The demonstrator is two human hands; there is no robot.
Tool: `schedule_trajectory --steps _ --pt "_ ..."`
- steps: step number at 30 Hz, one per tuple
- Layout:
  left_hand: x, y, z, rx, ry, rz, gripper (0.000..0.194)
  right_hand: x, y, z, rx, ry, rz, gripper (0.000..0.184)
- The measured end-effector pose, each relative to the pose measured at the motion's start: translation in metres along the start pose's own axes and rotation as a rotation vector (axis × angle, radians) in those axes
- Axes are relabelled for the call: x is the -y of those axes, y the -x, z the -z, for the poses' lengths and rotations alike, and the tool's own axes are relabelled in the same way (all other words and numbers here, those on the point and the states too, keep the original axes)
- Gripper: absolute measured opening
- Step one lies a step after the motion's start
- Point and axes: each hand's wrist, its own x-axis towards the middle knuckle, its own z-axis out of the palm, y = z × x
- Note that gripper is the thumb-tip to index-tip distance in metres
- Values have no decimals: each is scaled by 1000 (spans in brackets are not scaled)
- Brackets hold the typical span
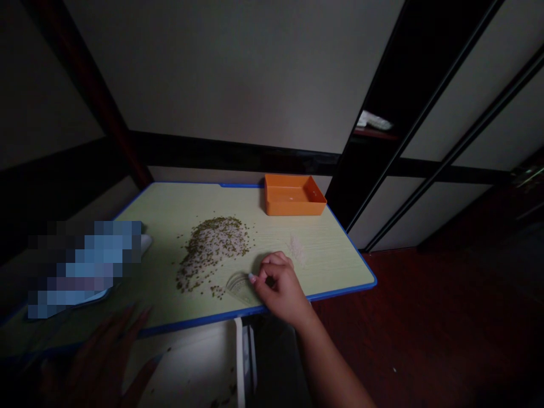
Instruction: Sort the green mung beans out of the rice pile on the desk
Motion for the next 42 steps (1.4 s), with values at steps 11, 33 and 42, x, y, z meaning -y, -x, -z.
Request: schedule_trajectory --steps 11,33,42 --pt "14 1 -2 17 -30 -51 70 4 -2 -1 21 -4 2 31" --pt "13 1 5 94 -29 -23 72 6 -4 1 92 40 -26 30" --pt "6 -2 10 89 -17 -14 69 5 -3 2 75 -6 -21 31"
